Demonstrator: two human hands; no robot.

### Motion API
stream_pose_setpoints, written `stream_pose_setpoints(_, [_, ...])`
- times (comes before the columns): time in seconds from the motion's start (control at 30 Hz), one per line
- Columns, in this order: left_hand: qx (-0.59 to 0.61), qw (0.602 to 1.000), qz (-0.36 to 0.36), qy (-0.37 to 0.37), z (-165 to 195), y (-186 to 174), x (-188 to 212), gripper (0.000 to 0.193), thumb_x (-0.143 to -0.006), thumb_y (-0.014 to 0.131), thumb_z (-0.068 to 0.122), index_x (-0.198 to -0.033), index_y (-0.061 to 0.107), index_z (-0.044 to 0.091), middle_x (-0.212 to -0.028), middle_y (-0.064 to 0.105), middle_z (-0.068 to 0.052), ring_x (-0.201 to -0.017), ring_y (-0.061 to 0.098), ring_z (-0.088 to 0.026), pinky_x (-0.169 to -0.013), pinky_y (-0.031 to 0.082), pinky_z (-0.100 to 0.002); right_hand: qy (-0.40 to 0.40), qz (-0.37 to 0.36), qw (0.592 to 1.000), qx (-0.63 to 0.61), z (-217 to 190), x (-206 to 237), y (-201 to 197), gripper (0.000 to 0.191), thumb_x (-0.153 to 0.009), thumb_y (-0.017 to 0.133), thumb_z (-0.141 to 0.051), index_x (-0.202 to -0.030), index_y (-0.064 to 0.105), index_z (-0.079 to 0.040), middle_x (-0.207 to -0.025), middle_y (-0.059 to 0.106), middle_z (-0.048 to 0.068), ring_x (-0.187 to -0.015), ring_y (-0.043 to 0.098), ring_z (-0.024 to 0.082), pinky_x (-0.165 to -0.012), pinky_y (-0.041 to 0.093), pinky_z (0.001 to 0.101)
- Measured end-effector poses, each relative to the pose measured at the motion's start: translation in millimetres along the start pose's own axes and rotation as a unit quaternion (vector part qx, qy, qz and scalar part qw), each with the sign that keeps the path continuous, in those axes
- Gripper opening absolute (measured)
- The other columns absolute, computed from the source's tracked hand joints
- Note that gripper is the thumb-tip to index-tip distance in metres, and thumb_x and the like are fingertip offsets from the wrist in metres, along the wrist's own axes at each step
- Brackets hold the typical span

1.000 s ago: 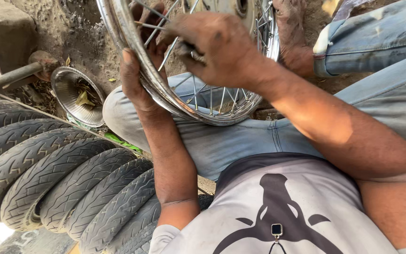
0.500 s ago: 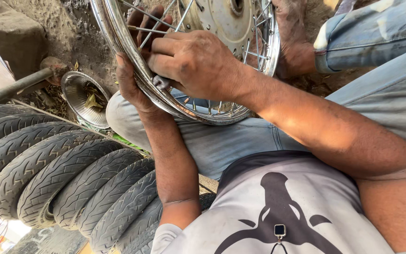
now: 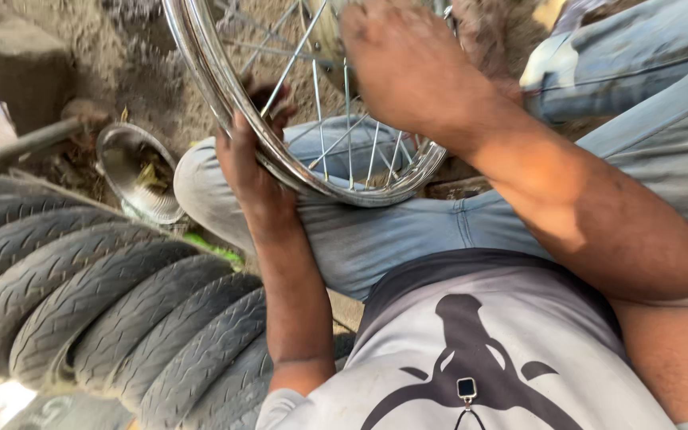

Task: The person sits on the ground and uses a spoke wrench to tighten the nipples of a motorcycle wheel rim. They rotate the wheel and adjust multiple spokes in sequence, occasionally flipping the wheel to access different sides.

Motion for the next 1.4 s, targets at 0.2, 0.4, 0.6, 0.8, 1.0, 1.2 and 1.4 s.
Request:
stream_pose_setpoints(0.2, [0.096, 0.995, 0.007, -0.037, -23, -18, 6, 0.037, -0.105, 0.066, 0.018, -0.131, 0.059, -0.008, -0.118, 0.069, -0.02, -0.11, 0.07, -0.033, -0.101, 0.06, -0.047, 0.048, -0.126, 0.976, -0.171, 0, 14, 17, 0.026, -0.091, 0.074, -0.021, -0.116, 0.075, -0.015, -0.109, 0.077, 0.012, -0.099, 0.073, 0.034, -0.09, 0.056, 0.0439])
stream_pose_setpoints(0.4, [0.037, 0.994, 0.067, -0.074, -10, -12, -5, 0.035, -0.091, 0.073, 0.019, -0.118, 0.069, -0.002, -0.099, 0.072, -0.006, -0.084, 0.067, -0.013, -0.073, 0.055, -0.029, 0.121, -0.176, 0.977, 0.02, -54, -34, 23, 0.057, -0.078, 0.069, -0.026, -0.133, 0.063, -0.011, -0.117, 0.066, 0.026, -0.116, 0.06, 0.045, -0.101, 0.046, 0.0546])
stream_pose_setpoints(0.6, [0.093, 0.99, 0.038, -0.095, 2, -9, 1, 0.031, -0.092, 0.075, 0.023, -0.109, 0.073, -0.003, -0.093, 0.074, -0.006, -0.077, 0.066, -0.012, -0.069, 0.055, -0.029, 0.127, -0.221, 0.967, -0.012, -93, -43, -21, 0.027, -0.079, 0.071, -0.026, -0.101, 0.075, -0.011, -0.095, 0.078, 0.014, -0.091, 0.075, 0.035, -0.084, 0.058, 0.0462])
stream_pose_setpoints(0.8, [0.084, 0.992, 0.009, -0.094, 22, -4, 6, 0.034, -0.09, 0.075, 0.028, -0.106, 0.073, -0.003, -0.087, 0.073, -0.007, -0.072, 0.066, -0.013, -0.064, 0.055, -0.03, 0.157, -0.209, 0.964, 0.039, -106, -56, -19, 0.027, -0.082, 0.07, -0.025, -0.105, 0.074, -0.011, -0.093, 0.078, 0.013, -0.089, 0.075, 0.033, -0.088, 0.056, 0.0459])
stream_pose_setpoints(1.0, [0.108, 0.989, -0.007, -0.105, 34, 1, 12, 0.033, -0.088, 0.074, 0.029, -0.105, 0.07, 0.001, -0.086, 0.072, -0.005, -0.073, 0.068, -0.011, -0.064, 0.058, -0.028, 0.147, -0.271, 0.944, 0.119, -110, -63, -23, 0.025, -0.083, 0.072, -0.029, -0.097, 0.075, -0.008, -0.094, 0.077, 0.012, -0.089, 0.074, 0.029, -0.087, 0.055, 0.0463])
stream_pose_setpoints(1.2, [0.146, 0.985, -0.033, -0.084, 36, 1, 8, 0.03, -0.092, 0.073, 0.027, -0.105, 0.071, -0.001, -0.084, 0.071, -0.004, -0.07, 0.064, -0.011, -0.061, 0.054, -0.028, 0.154, -0.272, 0.941, 0.129, -116, -73, -12, 0.02, -0.083, 0.074, -0.023, -0.095, 0.076, -0.006, -0.087, 0.077, 0.014, -0.078, 0.072, 0.024, -0.075, 0.058, 0.0396])
stream_pose_setpoints(1.4, [0.14, 0.989, -0.043, -0.025, 37, 0, 4, 0.029, -0.092, 0.073, 0.022, -0.11, 0.073, 0.001, -0.092, 0.075, -0.002, -0.077, 0.066, -0.008, -0.068, 0.056, -0.025, 0.217, -0.265, 0.938, 0.049, -94, -72, -29, 0.021, -0.088, 0.075, -0.023, -0.092, 0.077, -0.003, -0.084, 0.076, 0.012, -0.07, 0.07, 0.018, -0.062, 0.059, 0.0309])
Point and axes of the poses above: each hand's wrist, its own x-axis away from the middle knuckle, its own y-axis out of the palm, z = x × y, the point moved 6 cm from there along -x, towards the middle knuckle
